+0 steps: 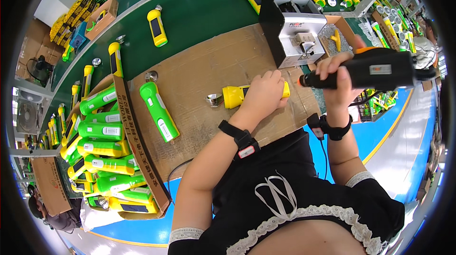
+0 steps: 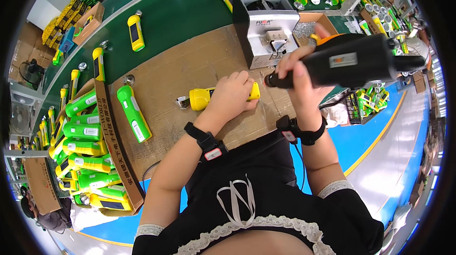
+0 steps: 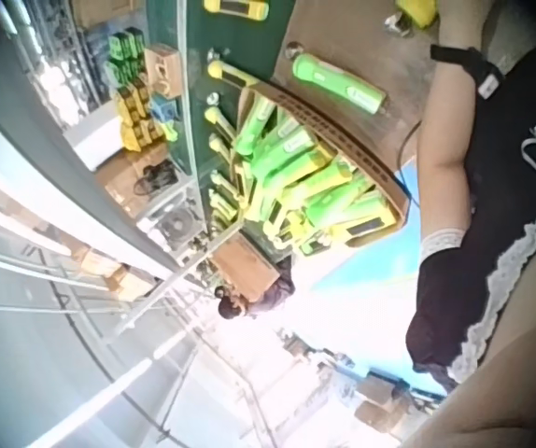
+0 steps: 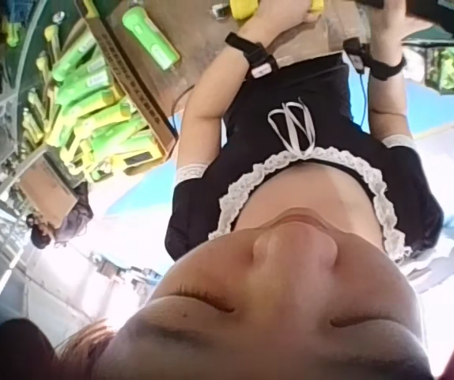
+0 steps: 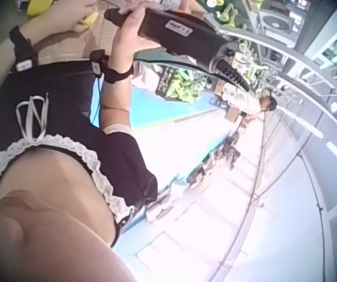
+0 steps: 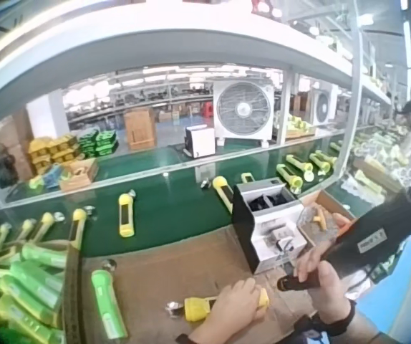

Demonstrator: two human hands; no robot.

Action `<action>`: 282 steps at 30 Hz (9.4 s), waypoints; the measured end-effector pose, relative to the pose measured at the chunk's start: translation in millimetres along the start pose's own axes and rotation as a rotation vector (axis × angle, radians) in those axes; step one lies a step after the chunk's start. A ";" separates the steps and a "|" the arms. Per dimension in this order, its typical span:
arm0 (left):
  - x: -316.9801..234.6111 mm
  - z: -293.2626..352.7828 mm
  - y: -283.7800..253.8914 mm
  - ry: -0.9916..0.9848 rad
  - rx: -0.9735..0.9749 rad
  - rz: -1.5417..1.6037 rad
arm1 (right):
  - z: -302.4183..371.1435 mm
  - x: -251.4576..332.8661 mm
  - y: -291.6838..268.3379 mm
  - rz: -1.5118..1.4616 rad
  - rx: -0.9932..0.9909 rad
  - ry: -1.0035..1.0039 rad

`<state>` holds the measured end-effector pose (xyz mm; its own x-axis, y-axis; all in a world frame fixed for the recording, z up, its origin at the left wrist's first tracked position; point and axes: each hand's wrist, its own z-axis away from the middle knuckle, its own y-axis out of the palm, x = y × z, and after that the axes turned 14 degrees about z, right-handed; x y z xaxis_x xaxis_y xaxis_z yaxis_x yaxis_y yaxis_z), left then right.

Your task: Assembling and testing handheld flashlights using an electric screwdriver.

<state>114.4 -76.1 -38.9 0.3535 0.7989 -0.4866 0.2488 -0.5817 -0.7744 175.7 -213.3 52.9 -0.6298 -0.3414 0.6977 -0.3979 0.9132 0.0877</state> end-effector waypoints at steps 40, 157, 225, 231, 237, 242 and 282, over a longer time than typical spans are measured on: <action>15.1 68.8 -64.7 -0.281 -0.150 0.183 | 20.8 19.9 65.4 -0.062 0.262 0.172; -55.0 58.7 6.5 -0.385 -0.131 -0.174 | 46.5 35.4 -16.5 -0.098 0.231 0.222; -64.0 67.6 13.3 -0.448 -0.130 -0.257 | 19.7 22.6 -2.8 -0.011 0.251 0.260; -64.9 68.4 13.4 -0.452 -0.138 -0.253 | 28.2 13.4 1.2 -0.021 0.283 0.295; -60.6 61.5 5.4 -0.477 -0.123 -0.209 | 32.8 -0.5 11.4 0.044 0.372 0.254; -58.4 58.1 5.7 -0.468 -0.128 -0.193 | 31.7 -18.4 5.8 -0.049 0.444 0.195; -36.6 89.1 -38.9 -0.447 -0.204 0.125 | -24.2 13.6 -0.9 -0.163 0.200 0.215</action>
<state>11.4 -69.1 -27.0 -0.0182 0.6825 -0.7306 0.4163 -0.6592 -0.6262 183.6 -213.3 79.5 -0.4005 -0.4056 0.8216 -0.6183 0.7814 0.0844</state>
